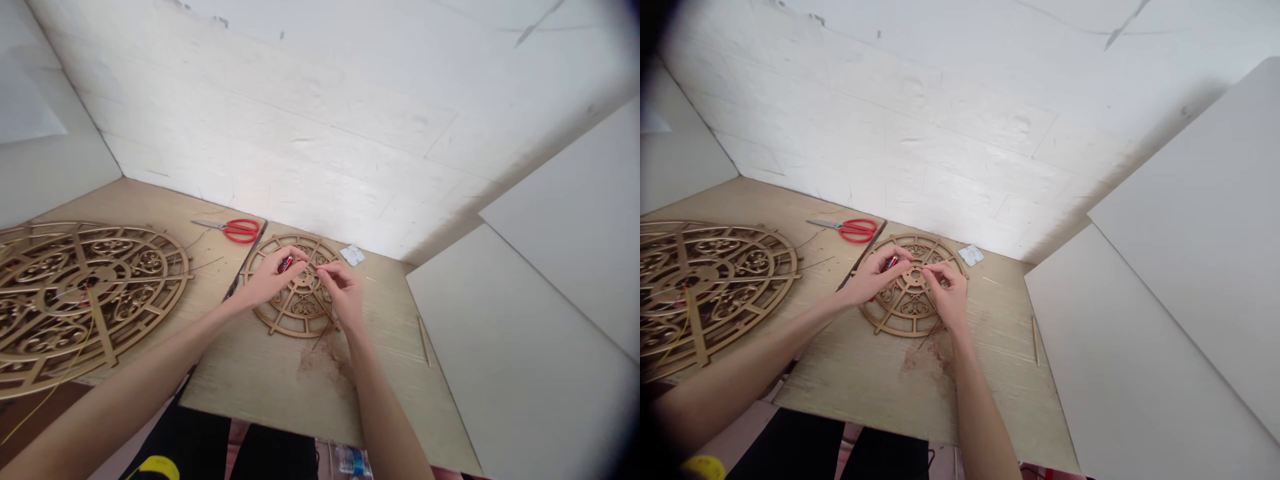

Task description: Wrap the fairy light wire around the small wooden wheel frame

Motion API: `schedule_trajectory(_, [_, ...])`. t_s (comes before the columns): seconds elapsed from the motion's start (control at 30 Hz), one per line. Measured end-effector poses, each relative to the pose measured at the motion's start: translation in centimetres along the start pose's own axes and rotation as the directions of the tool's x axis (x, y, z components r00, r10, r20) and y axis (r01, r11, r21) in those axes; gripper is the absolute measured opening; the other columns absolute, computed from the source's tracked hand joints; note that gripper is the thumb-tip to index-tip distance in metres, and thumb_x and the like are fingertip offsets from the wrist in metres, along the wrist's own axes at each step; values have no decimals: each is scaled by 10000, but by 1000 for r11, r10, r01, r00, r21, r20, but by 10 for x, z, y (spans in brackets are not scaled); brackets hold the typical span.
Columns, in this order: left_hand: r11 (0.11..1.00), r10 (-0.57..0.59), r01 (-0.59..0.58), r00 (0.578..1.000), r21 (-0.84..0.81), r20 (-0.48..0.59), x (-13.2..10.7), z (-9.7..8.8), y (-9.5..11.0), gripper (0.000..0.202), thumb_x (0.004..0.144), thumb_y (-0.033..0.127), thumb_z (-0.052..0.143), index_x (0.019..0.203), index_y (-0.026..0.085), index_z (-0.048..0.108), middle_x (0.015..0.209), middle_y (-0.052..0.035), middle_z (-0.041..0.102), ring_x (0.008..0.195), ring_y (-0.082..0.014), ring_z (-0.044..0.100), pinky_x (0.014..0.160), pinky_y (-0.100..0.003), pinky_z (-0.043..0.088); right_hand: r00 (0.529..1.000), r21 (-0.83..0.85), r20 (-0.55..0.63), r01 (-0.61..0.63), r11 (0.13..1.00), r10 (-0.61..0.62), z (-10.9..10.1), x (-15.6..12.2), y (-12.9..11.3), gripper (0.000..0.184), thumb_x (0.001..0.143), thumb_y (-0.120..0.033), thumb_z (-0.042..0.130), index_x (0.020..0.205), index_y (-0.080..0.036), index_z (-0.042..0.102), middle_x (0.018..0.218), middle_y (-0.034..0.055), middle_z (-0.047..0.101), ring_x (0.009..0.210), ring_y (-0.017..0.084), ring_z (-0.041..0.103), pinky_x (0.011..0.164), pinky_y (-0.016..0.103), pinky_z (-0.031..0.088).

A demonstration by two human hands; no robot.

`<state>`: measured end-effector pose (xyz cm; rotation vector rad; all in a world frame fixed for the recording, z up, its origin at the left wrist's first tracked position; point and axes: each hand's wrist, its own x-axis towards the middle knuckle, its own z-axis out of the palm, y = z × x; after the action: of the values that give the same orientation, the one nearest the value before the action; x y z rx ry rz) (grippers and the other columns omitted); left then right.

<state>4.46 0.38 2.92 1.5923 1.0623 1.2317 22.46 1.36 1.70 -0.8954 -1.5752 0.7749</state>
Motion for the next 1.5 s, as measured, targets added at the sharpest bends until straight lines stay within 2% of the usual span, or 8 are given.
schedule_trajectory(0.2, [996,-13,11,1000,85,25,1,-2,8,311,867,480,561,824,179,628,607,33,488,515,-105,410,470,-227,331,996,-111,65,62,992,-55,0,-1,-4,97,846,-286,671,821,-221,738,778,25,662,684,148,563,604,281,447])
schedule_trajectory(0.37, [986,-152,158,984,-60,97,1,-2,4,370,857,543,551,765,189,606,497,61,342,422,-90,324,408,-221,271,987,-213,104,144,966,-124,1,-2,-6,114,876,-266,638,852,-228,742,793,34,663,680,155,567,587,289,458])
schedule_trajectory(0.6, [842,-392,457,883,-285,258,3,-4,1,404,785,560,656,722,167,588,580,62,354,410,-30,225,376,-169,130,974,-271,137,214,938,-183,3,-3,-5,129,892,-264,623,851,-232,742,805,55,662,745,184,611,588,299,481])
schedule_trajectory(0.73, [763,-459,549,832,-341,313,3,-6,5,385,760,507,703,695,147,580,601,50,399,419,-17,240,373,-148,106,966,-280,137,249,927,-219,2,-3,-4,125,898,-245,621,866,-227,741,806,53,659,772,191,618,673,328,505])
schedule_trajectory(0.83, [721,-463,576,814,-386,350,3,-7,6,366,738,456,732,669,142,556,592,49,407,418,-10,241,369,-137,103,964,-288,140,258,922,-226,2,-3,-3,127,899,-244,619,867,-227,741,809,56,660,782,194,620,699,338,512])
schedule_trajectory(1.07, [732,-451,551,833,-401,322,5,-8,3,359,683,420,791,671,140,566,583,60,408,417,-3,249,358,-128,117,965,-314,157,252,915,-212,2,-3,-2,136,905,-267,610,869,-239,738,817,55,668,786,197,621,707,346,517])
schedule_trajectory(1.33, [848,-407,447,893,-286,192,5,-4,2,329,717,435,762,702,154,591,540,67,403,389,-14,270,357,-149,178,962,-346,185,253,904,-199,2,-4,1,102,900,-273,616,920,-243,711,836,54,671,805,203,622,722,351,510])
schedule_trajectory(1.5, [926,-324,343,937,-160,130,5,-3,1,280,756,424,704,699,172,596,534,46,466,372,-46,317,361,-193,207,960,-377,185,266,887,-209,1,-4,2,120,919,-268,590,852,-233,683,824,54,661,794,205,611,725,345,482])
